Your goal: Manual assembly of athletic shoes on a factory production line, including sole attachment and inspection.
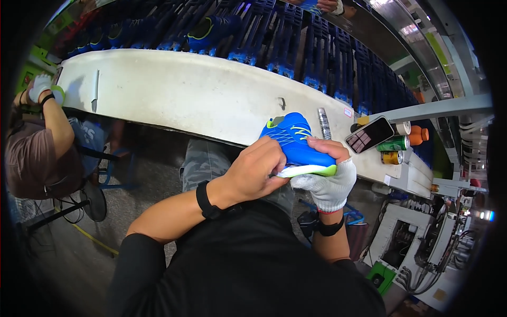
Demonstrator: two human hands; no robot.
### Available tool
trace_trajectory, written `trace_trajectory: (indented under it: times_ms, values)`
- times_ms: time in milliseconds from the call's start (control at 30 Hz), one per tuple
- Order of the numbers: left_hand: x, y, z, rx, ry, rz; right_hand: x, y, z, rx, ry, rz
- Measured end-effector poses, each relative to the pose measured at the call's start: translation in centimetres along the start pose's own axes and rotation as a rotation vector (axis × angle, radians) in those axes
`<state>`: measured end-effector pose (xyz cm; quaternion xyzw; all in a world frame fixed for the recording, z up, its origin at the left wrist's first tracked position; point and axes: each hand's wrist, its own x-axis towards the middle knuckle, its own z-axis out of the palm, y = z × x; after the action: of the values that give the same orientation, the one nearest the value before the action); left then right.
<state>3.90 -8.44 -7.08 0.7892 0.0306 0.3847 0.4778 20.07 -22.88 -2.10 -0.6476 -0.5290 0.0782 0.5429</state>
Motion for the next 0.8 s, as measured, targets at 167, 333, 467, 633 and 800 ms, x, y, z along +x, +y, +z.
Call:
trace_trajectory:
  times_ms: [167,333,467,633,800]
  values:
    - [1.2,-0.7,-1.2,0.042,-0.118,0.176,0.6,1.5,-1.2,-0.022,-0.143,-0.169]
    - [2.5,-1.2,-2.1,0.042,-0.265,0.034,-0.2,1.7,-1.3,-0.077,-0.130,-0.247]
    - [1.9,-2.3,-2.3,0.031,-0.367,-0.129,-0.5,2.0,-1.0,-0.017,-0.116,-0.276]
    - [-1.0,-4.4,-4.8,0.392,-0.269,-0.084,-1.1,3.1,-0.5,0.253,0.059,-0.185]
    - [0.2,-2.7,-8.8,0.484,-0.231,0.214,-0.4,5.1,3.2,1.085,0.521,0.252]
